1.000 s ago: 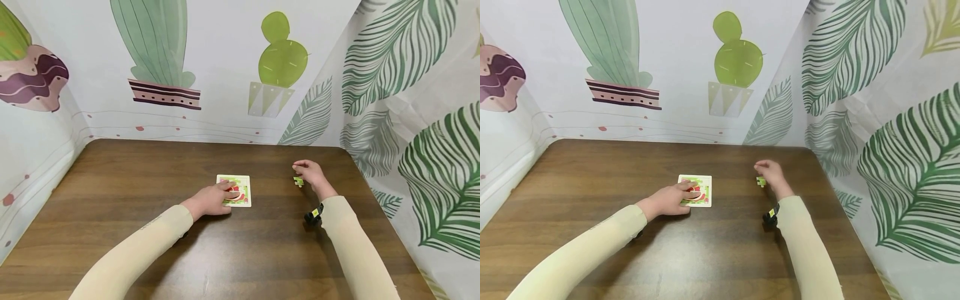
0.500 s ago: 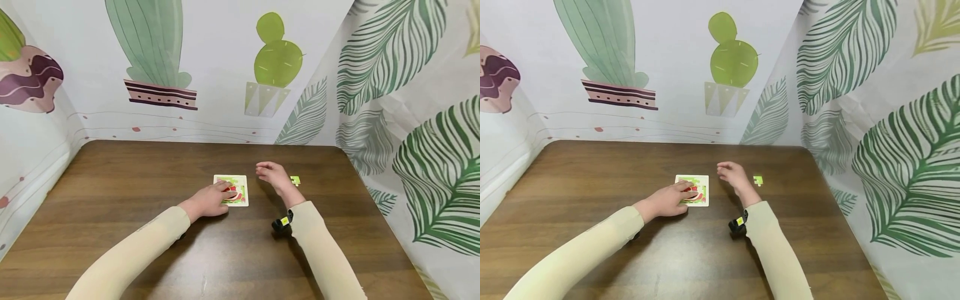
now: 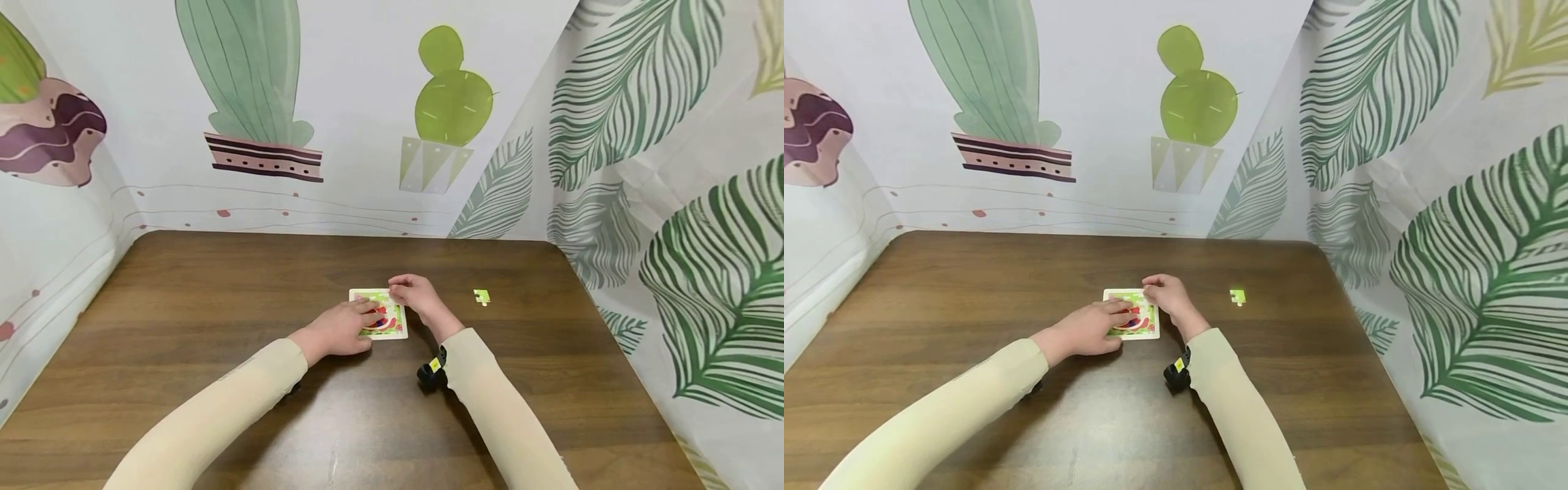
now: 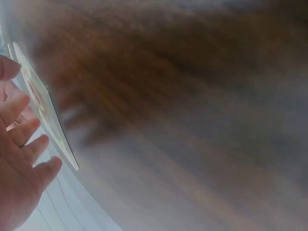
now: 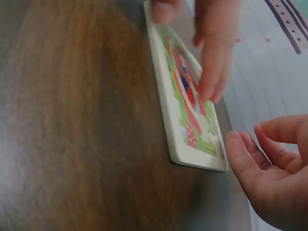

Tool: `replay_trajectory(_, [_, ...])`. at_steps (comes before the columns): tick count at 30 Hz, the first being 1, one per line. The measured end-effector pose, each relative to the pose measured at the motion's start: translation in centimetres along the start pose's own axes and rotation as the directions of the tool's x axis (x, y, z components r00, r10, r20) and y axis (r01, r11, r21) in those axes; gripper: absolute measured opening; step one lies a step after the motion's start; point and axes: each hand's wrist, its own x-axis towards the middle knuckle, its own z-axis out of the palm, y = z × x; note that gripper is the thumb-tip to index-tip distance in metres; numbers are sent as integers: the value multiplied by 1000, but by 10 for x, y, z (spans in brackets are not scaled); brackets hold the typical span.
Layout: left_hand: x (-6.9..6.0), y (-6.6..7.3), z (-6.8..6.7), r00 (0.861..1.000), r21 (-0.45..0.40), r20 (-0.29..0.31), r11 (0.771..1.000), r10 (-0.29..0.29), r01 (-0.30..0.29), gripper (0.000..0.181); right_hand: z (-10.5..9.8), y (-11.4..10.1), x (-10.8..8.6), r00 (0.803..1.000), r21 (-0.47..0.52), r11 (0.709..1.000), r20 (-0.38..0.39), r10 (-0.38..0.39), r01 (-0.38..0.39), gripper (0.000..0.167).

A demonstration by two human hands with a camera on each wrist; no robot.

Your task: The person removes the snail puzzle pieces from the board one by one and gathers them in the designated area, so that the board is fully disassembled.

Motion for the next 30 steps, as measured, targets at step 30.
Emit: replay_trajectory(30, [-10, -13, 1, 991, -16, 46, 991, -129, 130, 56, 6, -9, 9, 999, -221, 974, 0, 51, -50, 23])
